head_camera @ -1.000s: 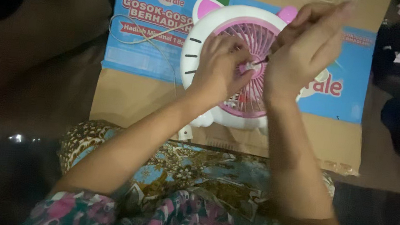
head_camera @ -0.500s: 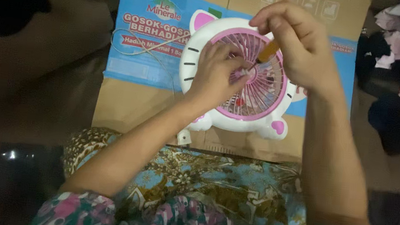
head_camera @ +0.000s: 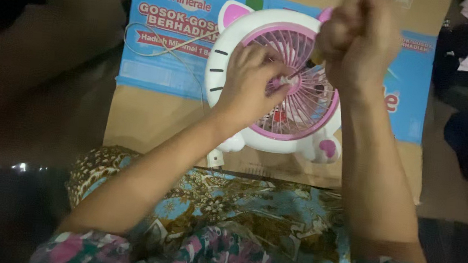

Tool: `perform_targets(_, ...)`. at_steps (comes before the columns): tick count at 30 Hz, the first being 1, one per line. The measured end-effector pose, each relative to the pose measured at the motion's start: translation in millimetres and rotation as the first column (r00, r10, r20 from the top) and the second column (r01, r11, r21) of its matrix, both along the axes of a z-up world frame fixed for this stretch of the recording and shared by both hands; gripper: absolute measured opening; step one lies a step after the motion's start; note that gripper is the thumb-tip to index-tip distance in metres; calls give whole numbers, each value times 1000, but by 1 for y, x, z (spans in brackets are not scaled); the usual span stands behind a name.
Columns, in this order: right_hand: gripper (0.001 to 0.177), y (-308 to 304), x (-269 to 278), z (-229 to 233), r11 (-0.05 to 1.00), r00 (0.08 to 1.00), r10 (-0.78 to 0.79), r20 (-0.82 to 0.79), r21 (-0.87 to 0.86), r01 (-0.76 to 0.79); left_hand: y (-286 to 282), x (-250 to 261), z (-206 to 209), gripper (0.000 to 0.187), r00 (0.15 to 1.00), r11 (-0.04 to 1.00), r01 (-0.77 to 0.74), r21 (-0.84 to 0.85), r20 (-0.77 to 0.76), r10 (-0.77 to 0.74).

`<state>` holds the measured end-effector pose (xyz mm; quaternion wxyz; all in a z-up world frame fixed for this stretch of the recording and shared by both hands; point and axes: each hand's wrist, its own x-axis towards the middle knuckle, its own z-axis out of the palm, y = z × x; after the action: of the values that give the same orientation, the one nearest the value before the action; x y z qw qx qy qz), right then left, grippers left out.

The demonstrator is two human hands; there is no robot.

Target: The person removes the front grille of a small cat-shaped electric fan, then uses a yellow screwdriver to loosen and tighten the central screw on the fan blades and grille. They reattach the front grille and continue adjusting the central screw to secure the components.

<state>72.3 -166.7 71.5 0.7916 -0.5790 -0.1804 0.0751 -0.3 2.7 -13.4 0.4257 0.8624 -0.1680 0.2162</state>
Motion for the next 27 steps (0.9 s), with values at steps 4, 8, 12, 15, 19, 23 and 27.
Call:
perform_targets(4,50,19,-24,-20,922,891,-386,238,68,381,1,-4,-1,26,1000,1000,9,-3,18,-9)
perform_targets(8,44,48,-43,-31,778,743,-628,232,140,613,-1,0,3,23,1000,1000,18,-11,16,-18)
perform_targets(12,33,54,-64,-24,772,738,-625,255,63,633,1,-2,6,25,1000,999,25,-49,9,-25)
perform_targets(15,28,45,-67,-6,869,855,-394,338,-164,466,-2,-1,10,24,998,999,25,-25,64,-23)
perform_targets(19,31,4,-40,28,868,875,-26,483,-424,260,-2,-2,7,23,999,999,7,-31,38,-5)
perform_targets(23,34,-13,-18,46,881,922,182,343,-473,2,-1,2,8,24,999,999,12,-36,50,-10)
perform_targets(27,43,-11,-2,42,859,939,270,214,-494,-134,-3,0,7,25,999,999,17,-27,44,-16)
